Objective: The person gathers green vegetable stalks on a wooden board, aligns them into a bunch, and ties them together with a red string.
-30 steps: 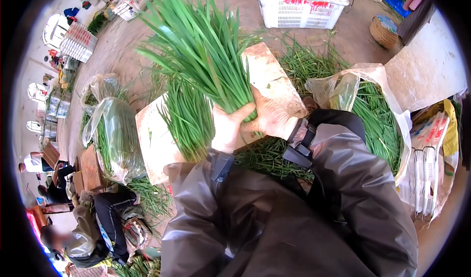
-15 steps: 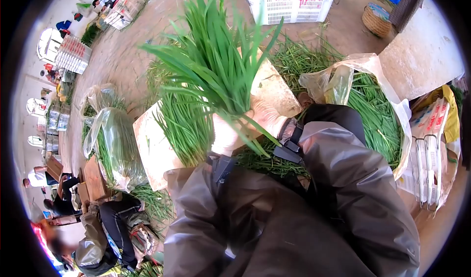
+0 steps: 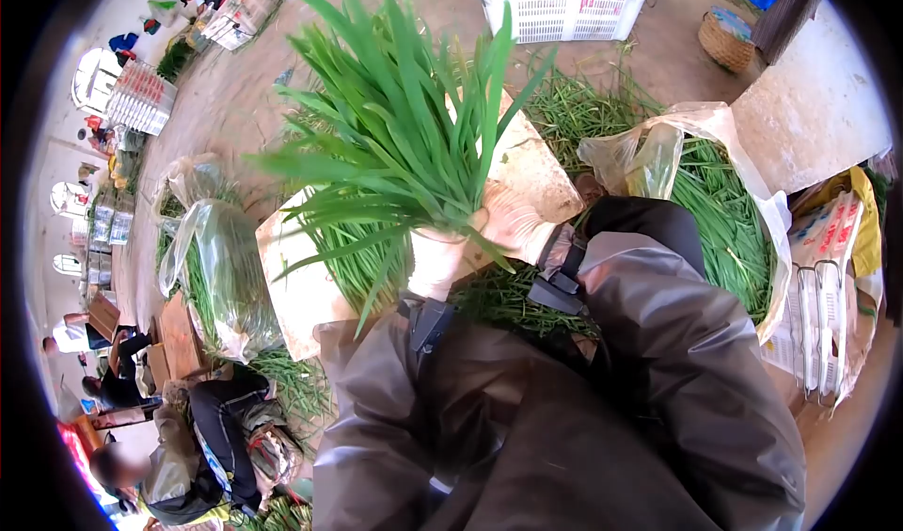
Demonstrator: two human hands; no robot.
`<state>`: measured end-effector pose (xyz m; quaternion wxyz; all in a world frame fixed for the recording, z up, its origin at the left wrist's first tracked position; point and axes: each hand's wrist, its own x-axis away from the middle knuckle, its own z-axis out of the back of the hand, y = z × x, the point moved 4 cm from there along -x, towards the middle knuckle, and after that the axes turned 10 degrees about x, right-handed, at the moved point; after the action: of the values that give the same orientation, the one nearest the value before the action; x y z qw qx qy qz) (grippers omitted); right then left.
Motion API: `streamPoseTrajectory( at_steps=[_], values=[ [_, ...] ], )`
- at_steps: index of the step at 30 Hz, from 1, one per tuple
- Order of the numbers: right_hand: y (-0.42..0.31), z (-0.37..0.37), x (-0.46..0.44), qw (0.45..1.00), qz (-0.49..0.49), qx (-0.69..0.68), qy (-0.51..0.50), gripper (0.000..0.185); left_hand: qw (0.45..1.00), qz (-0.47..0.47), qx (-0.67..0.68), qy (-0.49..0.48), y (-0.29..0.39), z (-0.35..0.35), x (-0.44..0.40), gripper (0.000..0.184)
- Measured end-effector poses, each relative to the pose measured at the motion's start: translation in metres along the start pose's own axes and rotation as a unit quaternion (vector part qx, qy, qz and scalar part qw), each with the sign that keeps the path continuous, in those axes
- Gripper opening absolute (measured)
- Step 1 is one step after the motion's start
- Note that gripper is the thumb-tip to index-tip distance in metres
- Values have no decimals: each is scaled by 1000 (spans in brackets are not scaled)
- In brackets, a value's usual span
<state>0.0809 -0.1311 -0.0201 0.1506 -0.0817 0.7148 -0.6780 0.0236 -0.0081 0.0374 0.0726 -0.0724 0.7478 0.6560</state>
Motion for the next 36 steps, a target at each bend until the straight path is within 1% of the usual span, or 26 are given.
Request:
streamPoseTrajectory(
  at_steps=[1,2,5,6,9,10,12,14,17,19,21,22,24,25,27,28,30,31,32,33,34,36],
  values=[
    [-5,-2,3,984,-88,-157,14,49,993,-46,-106,-31,12,-3,0,42],
    [-21,-6,7,935,-172,-308,26,52,999,-8,-41,19,10,-4,-1,47],
    [-9,-5,7,950,-164,-265,7,67,999,-34,18,31,0,-8,-1,44],
    [-3,5,7,994,-89,-64,-9,67,997,-56,14,42,-8,-6,-4,42],
    [11,4,10,996,32,82,-17,68,996,69,48,24,-26,3,5,46],
    [14,3,9,996,37,76,-21,69,983,84,147,64,-28,3,6,48],
    [19,5,6,995,32,93,-23,70,980,87,158,82,-34,4,5,48],
    [22,7,5,991,15,128,-20,70,999,-11,32,42,-32,4,4,48],
    [20,8,6,990,24,142,-11,70,999,-10,36,28,-30,4,3,49],
    [23,7,6,990,29,137,-7,71,985,68,135,79,-29,1,5,49],
    [13,7,6,985,15,174,-16,71,984,88,143,65,-28,0,7,43],
    [8,9,8,976,0,214,-27,72,992,69,102,26,-24,0,7,39],
    [7,11,8,973,-14,227,-39,72,990,72,115,25,-20,-2,5,40],
    [5,11,7,979,-14,199,-39,72,979,95,170,62,-22,-5,4,44],
    [6,12,8,982,-14,184,-40,72,964,121,215,96,-22,-7,5,52],
    [6,12,8,980,-13,196,-41,72,966,123,206,93,-21,-7,5,52],
    [-15,11,13,961,-22,272,-45,73,981,98,153,65,-22,-4,5,45],
    [-49,13,19,940,-33,335,-48,74,991,70,109,39,-29,0,6,38],
    [-67,14,22,915,-44,397,-50,74,995,53,76,20,-29,-1,6,35],
    [-43,12,17,956,-42,290,-37,57,998,35,44,3,-27,-2,7,33],
    [4,9,9,983,-39,178,-24,41,999,27,22,-8,-19,-5,8,33],
    [17,6,6,995,-39,85,-14,28,997,52,55,20,-17,-5,9,40]
  ],
)
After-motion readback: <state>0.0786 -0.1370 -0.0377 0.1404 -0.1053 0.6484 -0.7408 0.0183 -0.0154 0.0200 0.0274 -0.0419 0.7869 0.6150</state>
